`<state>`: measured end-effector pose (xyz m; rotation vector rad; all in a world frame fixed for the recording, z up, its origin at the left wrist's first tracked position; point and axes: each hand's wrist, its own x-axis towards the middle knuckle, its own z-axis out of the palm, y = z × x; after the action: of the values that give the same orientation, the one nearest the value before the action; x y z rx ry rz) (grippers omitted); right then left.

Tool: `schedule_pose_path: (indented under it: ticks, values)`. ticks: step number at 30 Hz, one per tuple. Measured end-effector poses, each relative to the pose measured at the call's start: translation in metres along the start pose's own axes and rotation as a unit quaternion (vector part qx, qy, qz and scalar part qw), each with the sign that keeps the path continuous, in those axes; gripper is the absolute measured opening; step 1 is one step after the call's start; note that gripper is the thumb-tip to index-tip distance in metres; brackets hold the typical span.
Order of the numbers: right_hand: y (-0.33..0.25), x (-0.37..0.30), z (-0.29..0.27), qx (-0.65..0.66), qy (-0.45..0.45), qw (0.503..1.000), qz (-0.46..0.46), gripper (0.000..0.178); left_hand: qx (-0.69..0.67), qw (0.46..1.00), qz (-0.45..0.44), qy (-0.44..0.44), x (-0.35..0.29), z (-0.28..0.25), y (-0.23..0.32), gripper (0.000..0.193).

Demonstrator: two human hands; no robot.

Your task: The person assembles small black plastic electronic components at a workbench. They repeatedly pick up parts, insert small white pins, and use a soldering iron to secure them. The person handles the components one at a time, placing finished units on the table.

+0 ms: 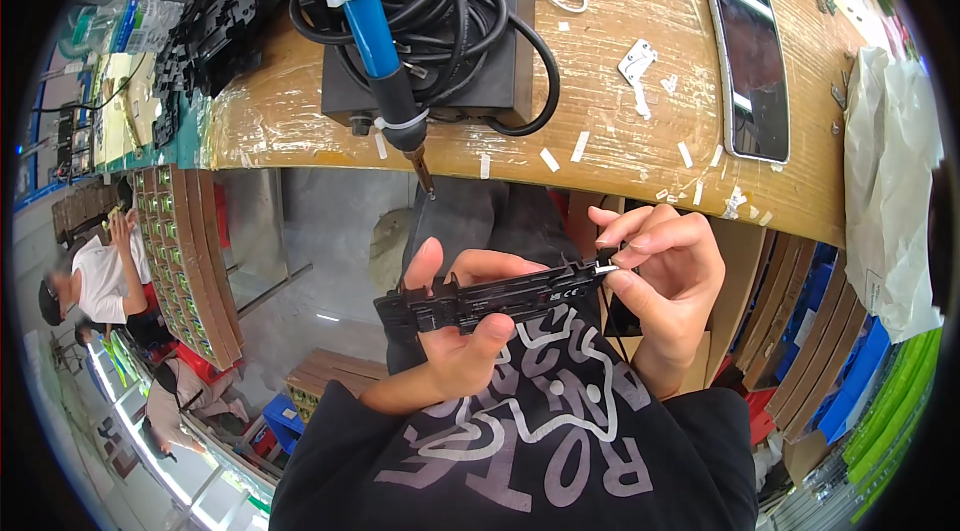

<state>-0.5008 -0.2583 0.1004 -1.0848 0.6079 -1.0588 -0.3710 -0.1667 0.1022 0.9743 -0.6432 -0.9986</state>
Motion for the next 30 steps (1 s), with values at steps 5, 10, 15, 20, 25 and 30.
schedule_pose_path:
  ticks: [5,10,15,20,25,30]
  values:
    - [-0.006,-0.002,0.006,0.041,0.023,0.998,0.045,0.028,0.010,0.999,0.024,-0.046,0.002,-0.008,0.002,0.074]
    - [-0.001,-0.008,0.019,0.036,0.030,0.998,0.039,0.027,-0.018,0.994,0.064,-0.089,0.000,-0.027,0.004,0.069]
    - [0.000,-0.012,0.041,0.027,0.036,0.995,0.089,0.028,0.010,0.995,0.052,-0.089,-0.006,-0.044,0.017,0.072]
    - [0.004,-0.017,0.075,0.022,0.066,0.992,0.108,0.031,-0.036,0.981,0.118,-0.150,-0.010,-0.078,0.017,0.063]
    - [0.015,-0.023,0.088,-0.093,-0.047,0.989,0.106,0.017,-0.075,0.975,0.128,-0.163,-0.016,-0.106,0.023,0.063]
    - [0.022,-0.031,0.089,-0.171,-0.060,0.983,-0.011,0.015,-0.079,0.988,-0.032,-0.127,-0.015,-0.103,0.038,0.056]
